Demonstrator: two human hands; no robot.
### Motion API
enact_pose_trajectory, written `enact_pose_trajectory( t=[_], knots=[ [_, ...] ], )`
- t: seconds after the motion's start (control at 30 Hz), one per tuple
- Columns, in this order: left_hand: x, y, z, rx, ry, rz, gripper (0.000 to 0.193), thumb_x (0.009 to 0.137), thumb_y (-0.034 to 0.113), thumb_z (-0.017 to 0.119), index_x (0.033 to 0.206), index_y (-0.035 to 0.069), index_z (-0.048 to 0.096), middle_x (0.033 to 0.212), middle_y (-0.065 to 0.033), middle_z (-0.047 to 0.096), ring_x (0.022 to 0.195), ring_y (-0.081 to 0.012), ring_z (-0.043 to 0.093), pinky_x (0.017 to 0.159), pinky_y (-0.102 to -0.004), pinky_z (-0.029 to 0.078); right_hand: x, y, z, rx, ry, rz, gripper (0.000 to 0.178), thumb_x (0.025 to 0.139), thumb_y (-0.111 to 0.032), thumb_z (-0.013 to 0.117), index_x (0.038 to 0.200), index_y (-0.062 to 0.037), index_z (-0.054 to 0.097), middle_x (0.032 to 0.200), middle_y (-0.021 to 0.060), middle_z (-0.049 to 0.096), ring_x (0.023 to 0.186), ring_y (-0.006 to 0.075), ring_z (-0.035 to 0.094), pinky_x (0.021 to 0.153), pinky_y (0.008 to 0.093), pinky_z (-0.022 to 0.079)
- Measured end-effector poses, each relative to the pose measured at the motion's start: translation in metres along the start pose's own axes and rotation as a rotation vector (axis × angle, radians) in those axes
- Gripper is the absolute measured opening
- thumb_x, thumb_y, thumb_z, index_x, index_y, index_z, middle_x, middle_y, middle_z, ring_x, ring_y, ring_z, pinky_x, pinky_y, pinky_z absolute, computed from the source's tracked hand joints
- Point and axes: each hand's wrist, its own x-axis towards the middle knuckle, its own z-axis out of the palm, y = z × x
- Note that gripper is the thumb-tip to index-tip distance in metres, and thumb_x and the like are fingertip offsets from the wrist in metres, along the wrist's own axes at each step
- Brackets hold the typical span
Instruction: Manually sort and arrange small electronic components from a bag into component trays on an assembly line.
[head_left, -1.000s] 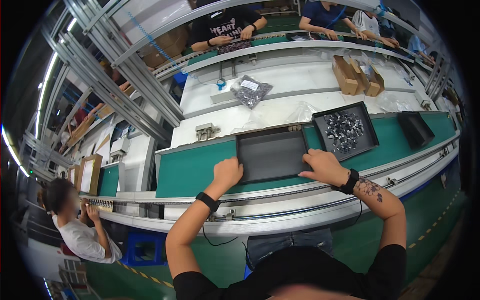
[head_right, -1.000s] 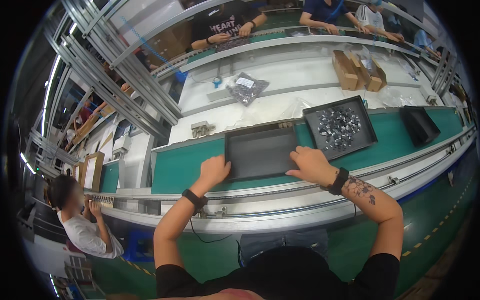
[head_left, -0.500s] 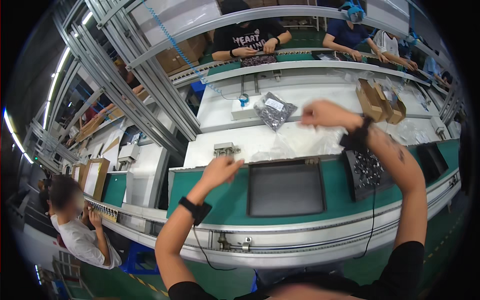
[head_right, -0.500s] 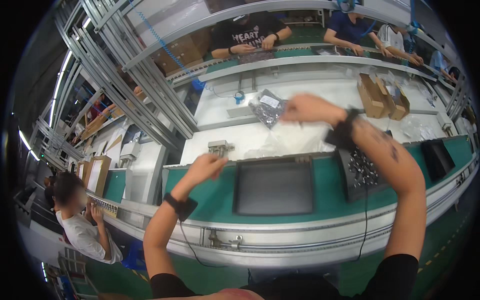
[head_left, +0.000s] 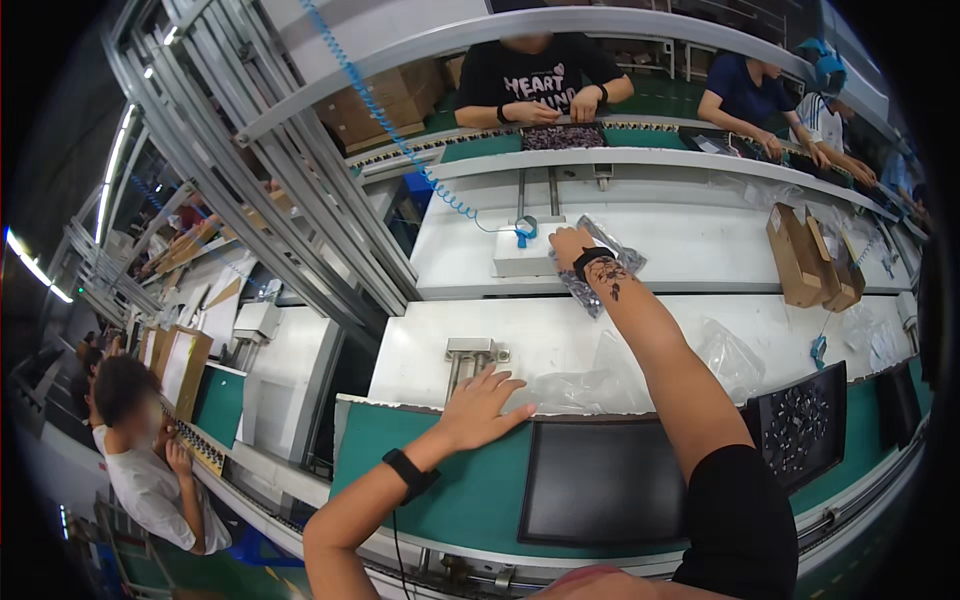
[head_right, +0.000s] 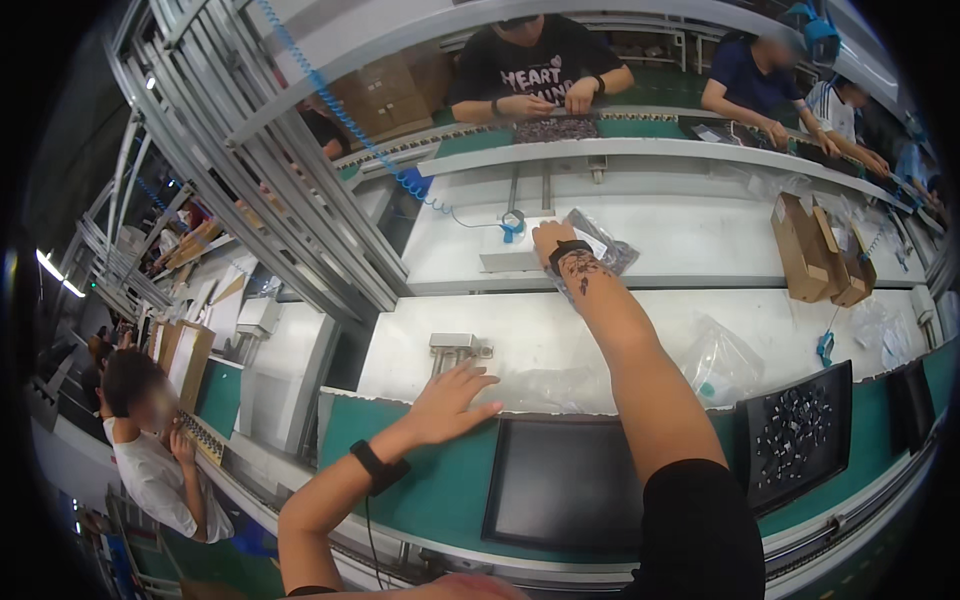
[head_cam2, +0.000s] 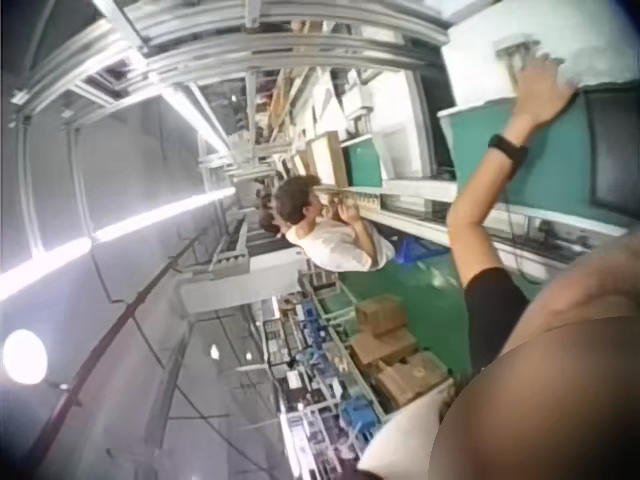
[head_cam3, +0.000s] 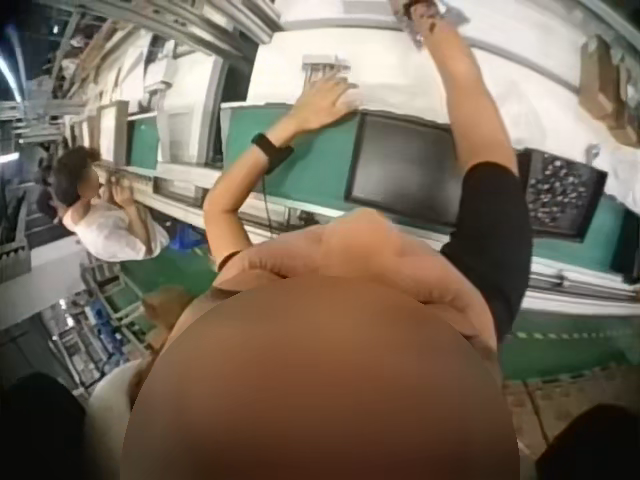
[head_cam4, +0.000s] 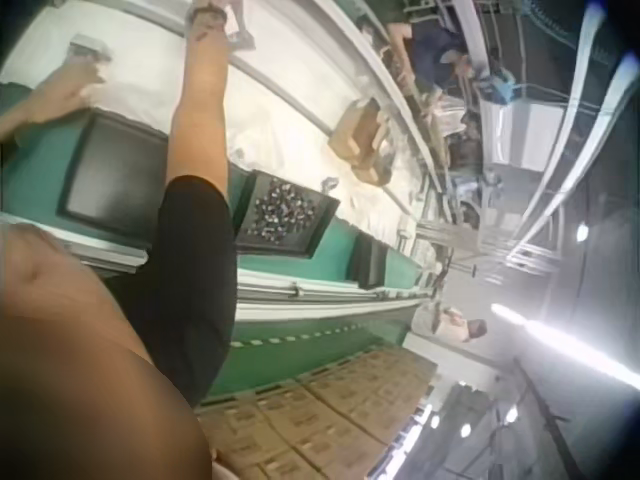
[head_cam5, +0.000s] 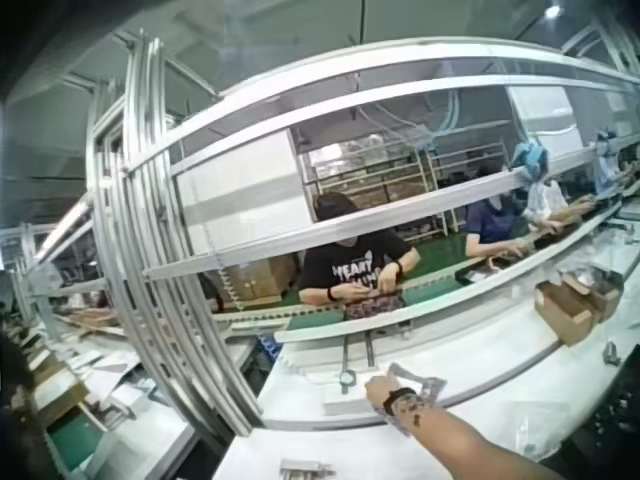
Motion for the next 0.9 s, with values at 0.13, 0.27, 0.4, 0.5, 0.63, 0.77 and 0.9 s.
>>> enact_pose_trajectory(
  t=[0.13,0.27,0.4,0.5,0.63,0.77,0.9],
  knots=[
    [-0.005,-0.002,-0.007,-0.002,-0.067,-0.036,0.062,0.086,0.059,0.042,0.124,0.011,0.051,0.131,-0.0154,0.046,0.130,-0.0328,0.032,0.104,-0.0486,0.027,-0.010,0.003,0.003,0.031,0.068,0.007,0.028,0.066,-0.018,0.073,0.088,-0.0077,0.061,0.084,0.0131,0.062,0.085,0.0310,0.061,0.072,0.0452,0.048],
    [0.001,0.009,-0.011,-0.008,-0.077,-0.054,0.064,0.086,0.061,0.041,0.123,0.010,0.052,0.129,-0.0157,0.047,0.128,-0.0338,0.034,0.102,-0.0460,0.030,-0.026,0.035,-0.016,0.006,0.134,0.124,0.016,0.067,-0.019,0.070,0.075,-0.0084,0.061,0.074,0.0118,0.060,0.081,0.0311,0.060,0.069,0.0432,0.048],
    [0.007,0.004,-0.008,-0.185,-0.106,-0.080,0.061,0.085,0.047,0.055,0.131,0.008,0.043,0.134,-0.0189,0.042,0.129,-0.0363,0.033,0.103,-0.0453,0.031,-0.061,0.080,-0.091,0.173,0.519,0.037,0.015,0.071,-0.019,0.066,0.070,-0.0077,0.056,0.070,0.0114,0.057,0.069,0.0328,0.056,0.061,0.0446,0.043],
    [0.015,0.001,-0.019,-0.616,0.191,-0.132,0.079,0.082,0.050,0.060,0.139,0.005,0.029,0.140,-0.0226,0.032,0.130,-0.0332,0.033,0.104,-0.0386,0.031,-0.097,0.056,-0.186,0.346,0.654,-0.015,0.023,0.075,-0.020,0.066,0.071,-0.0042,0.050,0.067,0.0120,0.053,0.069,0.0318,0.054,0.058,0.0397,0.039],
    [0.059,0.066,-0.069,-0.979,0.641,0.056,0.080,0.081,0.036,0.068,0.136,-0.005,0.026,0.137,-0.0216,0.036,0.127,-0.0288,0.036,0.102,-0.0339,0.031,-0.168,-0.011,-0.298,0.474,0.774,-0.116,0.023,0.077,-0.013,0.068,0.074,-0.0009,0.049,0.068,0.0102,0.049,0.066,0.0243,0.049,0.060,0.0312,0.038],
    [0.064,0.153,-0.088,-1.459,0.578,0.268,0.059,0.081,0.029,0.070,0.121,-0.005,0.045,0.116,-0.0138,0.055,0.110,-0.0198,0.051,0.092,-0.0305,0.040,-0.246,-0.051,-0.342,0.613,0.923,-0.142,0.019,0.078,-0.008,0.066,0.078,-0.0002,0.049,0.071,0.0081,0.047,0.067,0.0174,0.047,0.062,0.0275,0.038],
    [0.007,0.210,-0.077,-1.538,0.751,0.248,0.035,0.082,0.025,0.069,0.099,-0.003,0.058,0.091,-0.0037,0.063,0.084,-0.0104,0.057,0.075,-0.0254,0.046,-0.330,-0.087,-0.352,0.753,0.903,0.075,0.016,0.081,-0.008,0.065,0.078,-0.0015,0.051,0.075,0.0047,0.050,0.072,0.0112,0.047,0.065,0.0243,0.038]
  ],
)
